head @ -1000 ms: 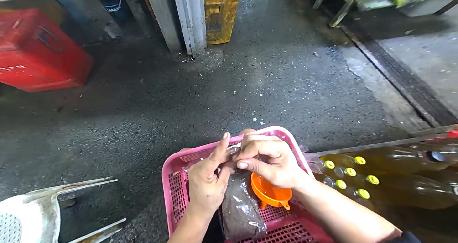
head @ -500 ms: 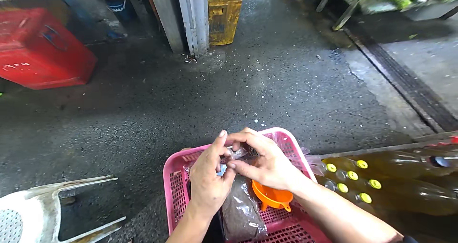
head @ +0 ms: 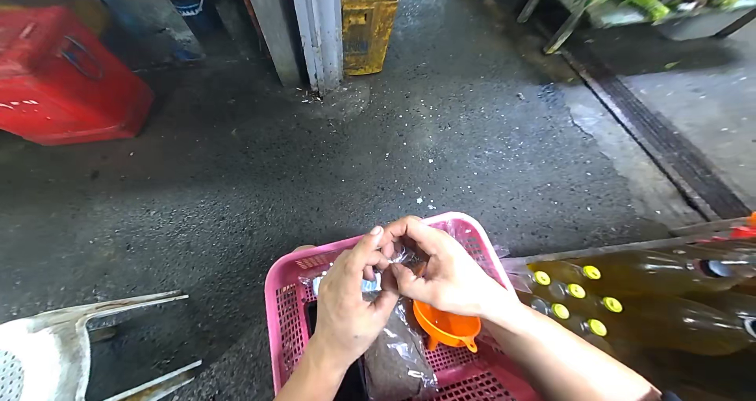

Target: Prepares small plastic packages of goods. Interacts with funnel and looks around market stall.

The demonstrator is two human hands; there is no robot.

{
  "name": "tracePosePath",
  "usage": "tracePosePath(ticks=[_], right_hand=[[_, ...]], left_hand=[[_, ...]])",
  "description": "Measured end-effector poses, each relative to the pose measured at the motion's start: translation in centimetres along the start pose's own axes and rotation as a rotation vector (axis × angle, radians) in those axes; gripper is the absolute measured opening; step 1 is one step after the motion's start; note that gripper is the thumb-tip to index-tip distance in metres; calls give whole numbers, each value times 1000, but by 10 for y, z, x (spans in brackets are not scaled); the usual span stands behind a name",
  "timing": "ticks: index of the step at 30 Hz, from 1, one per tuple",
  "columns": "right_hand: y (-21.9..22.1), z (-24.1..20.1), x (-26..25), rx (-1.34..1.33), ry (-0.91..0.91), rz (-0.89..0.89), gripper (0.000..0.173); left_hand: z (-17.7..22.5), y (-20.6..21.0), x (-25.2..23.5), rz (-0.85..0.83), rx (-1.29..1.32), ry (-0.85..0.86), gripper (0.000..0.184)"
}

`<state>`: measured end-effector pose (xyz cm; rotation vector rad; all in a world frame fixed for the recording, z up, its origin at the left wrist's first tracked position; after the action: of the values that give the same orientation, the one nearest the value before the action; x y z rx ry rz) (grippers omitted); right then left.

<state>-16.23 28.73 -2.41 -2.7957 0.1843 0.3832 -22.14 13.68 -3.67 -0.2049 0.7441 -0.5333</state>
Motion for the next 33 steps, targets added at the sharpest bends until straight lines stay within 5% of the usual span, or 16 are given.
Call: tracePosePath(ticks=[5, 13, 22, 33], right_hand=[[-2, 0, 0, -60, 30, 35, 25], [-7, 5, -2, -171, 36, 77, 24], [4, 0, -4, -189, -179, -96, 40], [3, 2, -3, -137, -79, -85, 33]], left_hand=[[-1, -2, 0, 45, 139, -36, 64], [-9, -8, -5, 39, 753, -189, 47], [-12, -7, -6, -20, 854, -164, 56], [-23, -24, -8, 177, 765, -229, 47]])
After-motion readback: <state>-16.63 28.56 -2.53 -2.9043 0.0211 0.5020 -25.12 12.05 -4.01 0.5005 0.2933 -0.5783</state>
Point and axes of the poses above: each hand's wrist, its own x-axis away from the middle knuckle, its own y-axis out of the palm, z = x × y, the point moved 4 cm from there along -x, towards the middle knuckle, and after that the axes turned 1 degree about -z, right-handed, at the moved point
